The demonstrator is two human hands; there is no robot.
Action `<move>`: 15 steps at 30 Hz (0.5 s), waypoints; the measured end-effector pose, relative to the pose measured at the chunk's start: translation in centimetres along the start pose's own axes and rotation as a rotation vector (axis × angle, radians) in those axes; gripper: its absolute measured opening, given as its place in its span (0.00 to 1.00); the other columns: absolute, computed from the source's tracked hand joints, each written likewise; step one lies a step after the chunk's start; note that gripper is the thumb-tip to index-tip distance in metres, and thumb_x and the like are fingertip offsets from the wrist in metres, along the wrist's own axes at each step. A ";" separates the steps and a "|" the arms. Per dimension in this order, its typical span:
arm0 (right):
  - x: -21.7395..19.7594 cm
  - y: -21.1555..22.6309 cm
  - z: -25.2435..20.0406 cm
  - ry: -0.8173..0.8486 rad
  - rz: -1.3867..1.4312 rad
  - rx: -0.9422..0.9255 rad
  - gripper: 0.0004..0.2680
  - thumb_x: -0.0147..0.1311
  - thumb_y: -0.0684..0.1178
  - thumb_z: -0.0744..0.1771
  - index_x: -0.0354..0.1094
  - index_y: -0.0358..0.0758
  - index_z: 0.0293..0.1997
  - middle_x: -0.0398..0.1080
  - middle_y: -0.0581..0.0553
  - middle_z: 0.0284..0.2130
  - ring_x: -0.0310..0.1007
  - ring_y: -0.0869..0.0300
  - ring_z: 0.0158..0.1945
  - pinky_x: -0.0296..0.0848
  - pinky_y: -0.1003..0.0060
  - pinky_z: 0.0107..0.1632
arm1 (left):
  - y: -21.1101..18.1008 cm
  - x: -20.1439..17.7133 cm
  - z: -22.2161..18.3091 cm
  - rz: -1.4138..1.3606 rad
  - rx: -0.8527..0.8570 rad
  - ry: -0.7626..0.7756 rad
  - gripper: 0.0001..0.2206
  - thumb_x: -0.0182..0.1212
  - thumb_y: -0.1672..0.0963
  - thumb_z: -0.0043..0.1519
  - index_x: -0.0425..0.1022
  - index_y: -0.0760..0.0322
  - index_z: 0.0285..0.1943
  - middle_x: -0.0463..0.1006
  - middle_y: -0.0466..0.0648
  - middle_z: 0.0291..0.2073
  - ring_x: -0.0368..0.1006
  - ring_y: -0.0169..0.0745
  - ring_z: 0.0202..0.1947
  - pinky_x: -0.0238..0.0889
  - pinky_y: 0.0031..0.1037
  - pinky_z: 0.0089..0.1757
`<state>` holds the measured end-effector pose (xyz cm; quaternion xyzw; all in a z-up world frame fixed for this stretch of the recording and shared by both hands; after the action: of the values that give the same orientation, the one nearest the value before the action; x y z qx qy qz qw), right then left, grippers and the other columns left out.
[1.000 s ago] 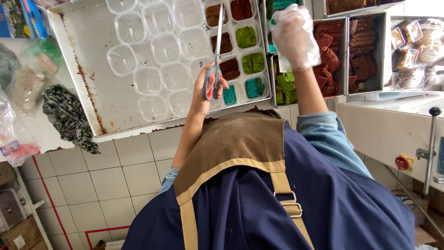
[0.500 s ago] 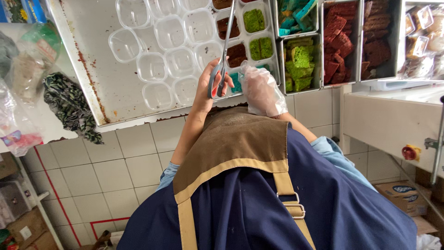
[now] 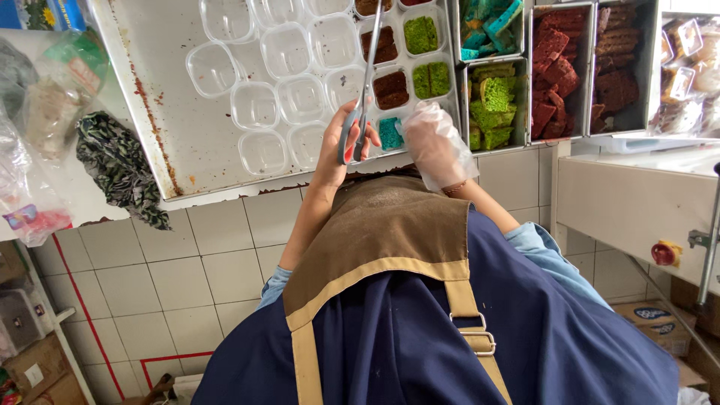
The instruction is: The person, wearing gloves and using scissors, takes various food pieces from metal containers and places them into small plastic cups.
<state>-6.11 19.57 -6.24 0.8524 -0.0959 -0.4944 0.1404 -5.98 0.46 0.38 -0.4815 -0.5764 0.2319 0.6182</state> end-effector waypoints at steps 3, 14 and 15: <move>0.4 0.4 0.4 -0.024 -0.101 -0.128 0.09 0.41 0.43 0.71 0.67 0.27 0.50 0.72 0.27 0.42 0.79 0.45 0.33 0.79 0.56 0.30 | 0.0 0.3 0.1 -0.002 0.027 -0.017 0.38 0.63 0.39 0.62 0.64 0.68 0.71 0.75 0.51 0.33 0.71 0.33 0.26 0.62 0.21 0.28; -3.5 2.1 -0.5 -0.129 -0.592 -0.366 0.09 0.39 0.34 0.70 0.62 0.19 0.55 0.70 0.31 0.37 0.72 0.55 0.22 0.71 0.65 0.22 | 0.3 1.0 0.8 0.001 0.029 -0.026 0.38 0.63 0.39 0.62 0.65 0.68 0.70 0.78 0.53 0.30 0.68 0.32 0.23 0.62 0.20 0.29; -3.9 2.4 -1.1 -0.170 -0.958 -0.485 0.08 0.41 0.38 0.74 0.68 0.22 0.46 0.71 0.39 0.28 0.70 0.60 0.25 0.71 0.67 0.26 | 0.3 1.0 0.9 -0.002 0.020 -0.024 0.37 0.63 0.40 0.62 0.65 0.68 0.70 0.78 0.53 0.29 0.68 0.32 0.22 0.61 0.20 0.28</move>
<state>-7.20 18.67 -1.74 0.7008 0.4090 -0.5784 0.0840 -6.48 1.73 0.49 -0.4720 -0.5820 0.2429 0.6160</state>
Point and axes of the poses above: each hand's wrist, its own z-axis towards the middle knuckle, its own x-axis out of the palm, y = z × x, the point moved 6 cm from there along z, towards the middle knuckle
